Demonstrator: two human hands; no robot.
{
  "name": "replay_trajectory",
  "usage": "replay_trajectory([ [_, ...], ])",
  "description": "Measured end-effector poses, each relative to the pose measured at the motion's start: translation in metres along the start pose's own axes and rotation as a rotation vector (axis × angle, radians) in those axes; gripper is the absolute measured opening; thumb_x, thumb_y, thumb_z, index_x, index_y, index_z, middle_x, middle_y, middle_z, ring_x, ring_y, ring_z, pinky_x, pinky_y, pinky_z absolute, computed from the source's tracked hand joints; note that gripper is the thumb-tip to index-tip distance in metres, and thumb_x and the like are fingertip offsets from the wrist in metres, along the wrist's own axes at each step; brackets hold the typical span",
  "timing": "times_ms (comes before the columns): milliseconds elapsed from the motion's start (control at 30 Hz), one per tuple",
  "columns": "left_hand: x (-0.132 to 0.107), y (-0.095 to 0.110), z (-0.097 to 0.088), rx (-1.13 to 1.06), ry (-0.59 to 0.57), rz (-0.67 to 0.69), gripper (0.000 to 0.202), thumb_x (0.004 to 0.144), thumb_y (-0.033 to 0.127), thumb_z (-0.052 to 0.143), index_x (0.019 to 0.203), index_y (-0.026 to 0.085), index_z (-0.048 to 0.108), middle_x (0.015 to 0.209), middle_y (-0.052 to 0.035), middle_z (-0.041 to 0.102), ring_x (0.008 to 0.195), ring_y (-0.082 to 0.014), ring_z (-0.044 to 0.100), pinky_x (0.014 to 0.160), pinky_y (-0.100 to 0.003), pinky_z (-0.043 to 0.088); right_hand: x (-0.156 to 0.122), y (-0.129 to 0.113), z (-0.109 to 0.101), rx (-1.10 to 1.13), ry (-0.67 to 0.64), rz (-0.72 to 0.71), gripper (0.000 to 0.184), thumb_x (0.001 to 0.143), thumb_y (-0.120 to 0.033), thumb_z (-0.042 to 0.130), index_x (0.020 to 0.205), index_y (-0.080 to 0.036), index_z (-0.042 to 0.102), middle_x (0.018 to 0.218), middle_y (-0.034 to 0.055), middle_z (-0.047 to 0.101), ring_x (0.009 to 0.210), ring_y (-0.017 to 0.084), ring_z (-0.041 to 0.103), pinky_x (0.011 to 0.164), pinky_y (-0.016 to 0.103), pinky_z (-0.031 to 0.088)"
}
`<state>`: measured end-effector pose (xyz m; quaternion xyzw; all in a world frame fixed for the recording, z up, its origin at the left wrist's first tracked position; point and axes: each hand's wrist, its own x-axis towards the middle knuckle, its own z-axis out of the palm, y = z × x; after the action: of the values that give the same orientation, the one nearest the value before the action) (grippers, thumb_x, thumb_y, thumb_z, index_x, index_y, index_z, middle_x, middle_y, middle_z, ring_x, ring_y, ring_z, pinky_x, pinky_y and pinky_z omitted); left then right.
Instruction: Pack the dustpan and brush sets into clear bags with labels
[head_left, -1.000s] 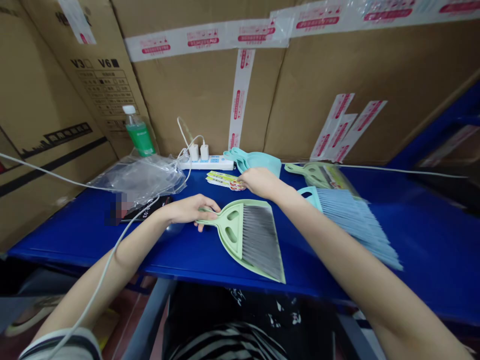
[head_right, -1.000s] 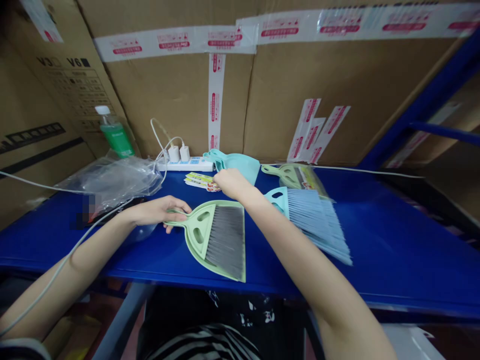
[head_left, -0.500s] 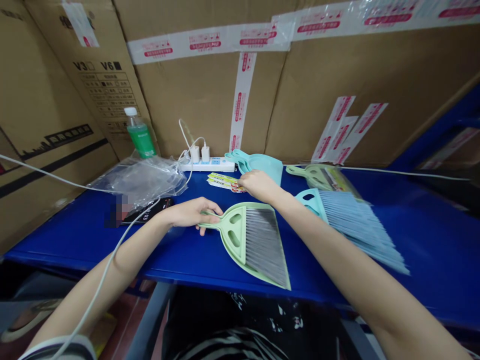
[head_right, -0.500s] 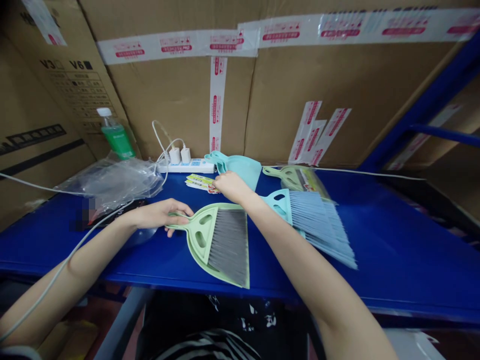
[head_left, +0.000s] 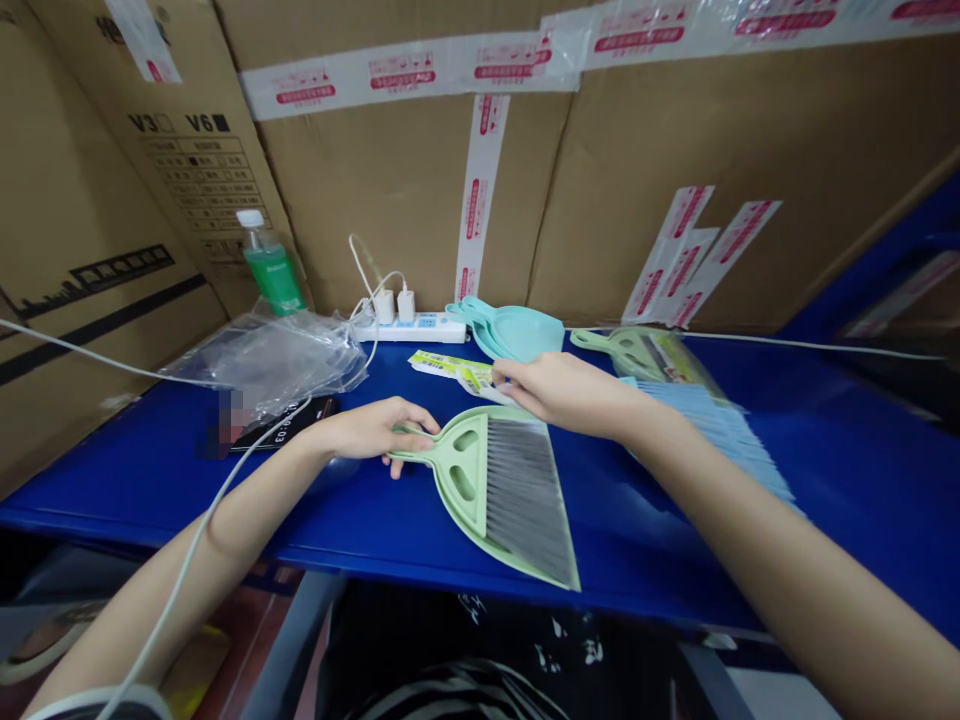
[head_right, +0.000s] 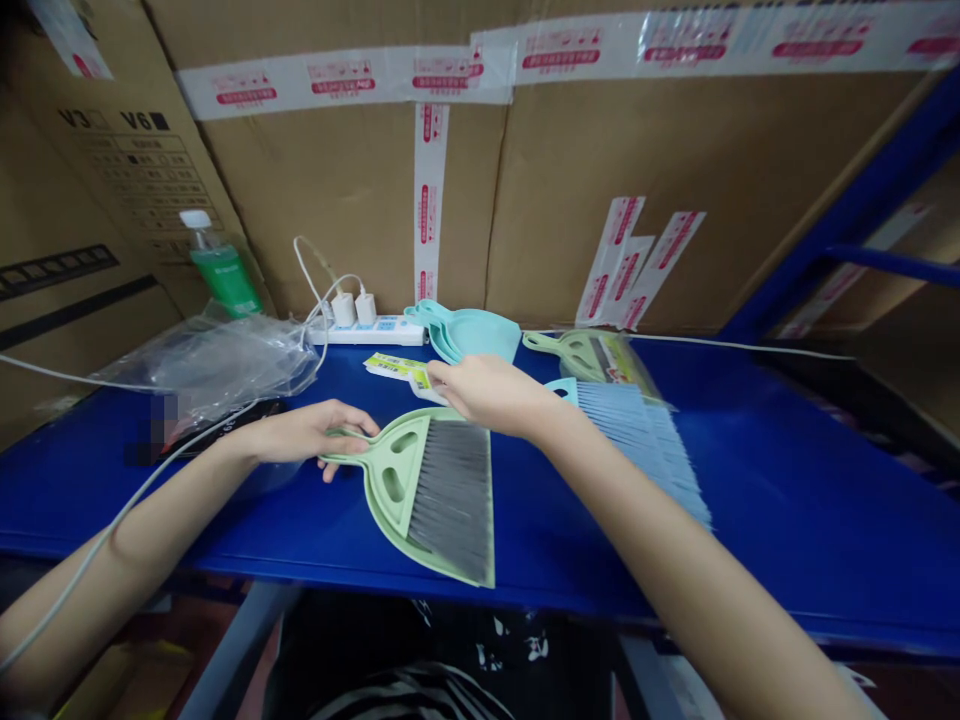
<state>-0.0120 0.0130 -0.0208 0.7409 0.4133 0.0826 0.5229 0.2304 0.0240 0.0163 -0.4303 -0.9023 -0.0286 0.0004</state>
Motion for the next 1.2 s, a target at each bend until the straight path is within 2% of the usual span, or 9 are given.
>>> replay_trajectory([
  [167,0.0,0.0,-0.001,0.005,-0.012,0.005,0.04,0.08,0.05,0.063,0.096,0.013,0.061,0.062,0.0043,0.059,0.04,-0.0057,0.051,0.043,-0.018,0.037,-0.026,0.008,0.0,0.251,-0.033,-0.137,0.023,0.091,-0.024,0.038,0.083,-0.019,0.059,0.06,-0.0013,0.055,0.053,0.012,0.045,0.055,0.025,0.03],
  [300,0.001,0.0,-0.001,0.025,-0.012,0.007,0.042,0.079,0.051,0.063,0.097,0.013,0.062,0.062,0.0033,0.061,0.041,-0.0067,0.053,0.042,-0.018,0.037,-0.036,0.004,-0.003,0.431,-0.177,-0.245,0.026,0.091,-0.024,0.039,0.077,-0.018,0.06,0.065,-0.0003,0.06,0.057,0.012,0.051,0.056,0.024,0.034],
  [467,0.0,0.002,0.0,0.047,-0.018,0.016,0.041,0.081,0.051,0.061,0.095,0.013,0.062,0.058,0.0038,0.06,0.04,-0.0063,0.052,0.043,-0.018,0.037,-0.036,-0.004,-0.005,0.642,-0.406,-0.299,0.024,0.091,-0.03,0.046,0.096,-0.017,0.065,0.075,0.0018,0.069,0.064,0.013,0.062,0.059,0.023,0.043],
  [533,-0.001,0.003,0.0,0.055,-0.019,0.011,0.041,0.081,0.051,0.061,0.095,0.013,0.062,0.058,0.0037,0.06,0.04,-0.0063,0.052,0.043,-0.017,0.037,-0.037,-0.005,-0.003,0.558,-0.367,-0.223,0.029,0.088,-0.035,0.053,0.106,-0.016,0.065,0.084,0.0051,0.072,0.074,0.017,0.066,0.064,0.026,0.047],
  [600,-0.001,0.004,0.001,0.056,-0.016,0.004,0.04,0.081,0.05,0.061,0.096,0.013,0.062,0.059,0.0037,0.06,0.04,-0.0064,0.052,0.042,-0.017,0.037,-0.04,-0.007,0.001,0.354,-0.233,-0.114,0.042,0.08,-0.041,0.064,0.113,-0.015,0.064,0.099,0.0105,0.071,0.087,0.024,0.066,0.07,0.031,0.049],
  [700,-0.002,0.003,0.001,0.049,-0.008,0.003,0.039,0.081,0.049,0.061,0.097,0.014,0.061,0.059,0.0043,0.059,0.04,-0.0064,0.052,0.042,-0.017,0.038,-0.043,-0.014,0.009,0.124,-0.13,-0.064,0.056,0.071,-0.051,0.073,0.112,-0.013,0.066,0.11,0.0166,0.066,0.098,0.032,0.063,0.076,0.038,0.051],
  [800,-0.001,0.0,0.0,0.048,-0.006,0.001,0.038,0.081,0.049,0.061,0.097,0.014,0.062,0.063,0.0031,0.061,0.042,-0.0061,0.053,0.043,-0.017,0.038,-0.046,-0.023,0.015,0.054,-0.135,-0.047,0.06,0.068,-0.053,0.075,0.109,-0.011,0.067,0.113,0.0185,0.065,0.103,0.034,0.061,0.08,0.041,0.052],
  [1000,-0.001,0.001,0.0,0.055,-0.014,0.0,0.037,0.082,0.048,0.06,0.096,0.014,0.061,0.066,0.0025,0.062,0.044,-0.0071,0.056,0.041,-0.017,0.035,-0.046,-0.027,0.017,0.11,-0.171,-0.049,0.068,0.063,-0.042,0.081,0.119,-0.009,0.063,0.122,0.0193,0.062,0.115,0.037,0.056,0.088,0.042,0.05],
  [1200,-0.001,0.001,0.001,0.046,-0.018,0.009,0.038,0.082,0.049,0.06,0.096,0.014,0.061,0.067,0.0024,0.063,0.044,-0.0073,0.056,0.041,-0.017,0.034,-0.046,-0.017,0.018,0.173,-0.269,-0.065,0.088,0.066,-0.039,0.08,0.141,-0.01,0.044,0.145,0.0214,0.041,0.132,0.036,0.04,0.102,0.043,0.041],
])
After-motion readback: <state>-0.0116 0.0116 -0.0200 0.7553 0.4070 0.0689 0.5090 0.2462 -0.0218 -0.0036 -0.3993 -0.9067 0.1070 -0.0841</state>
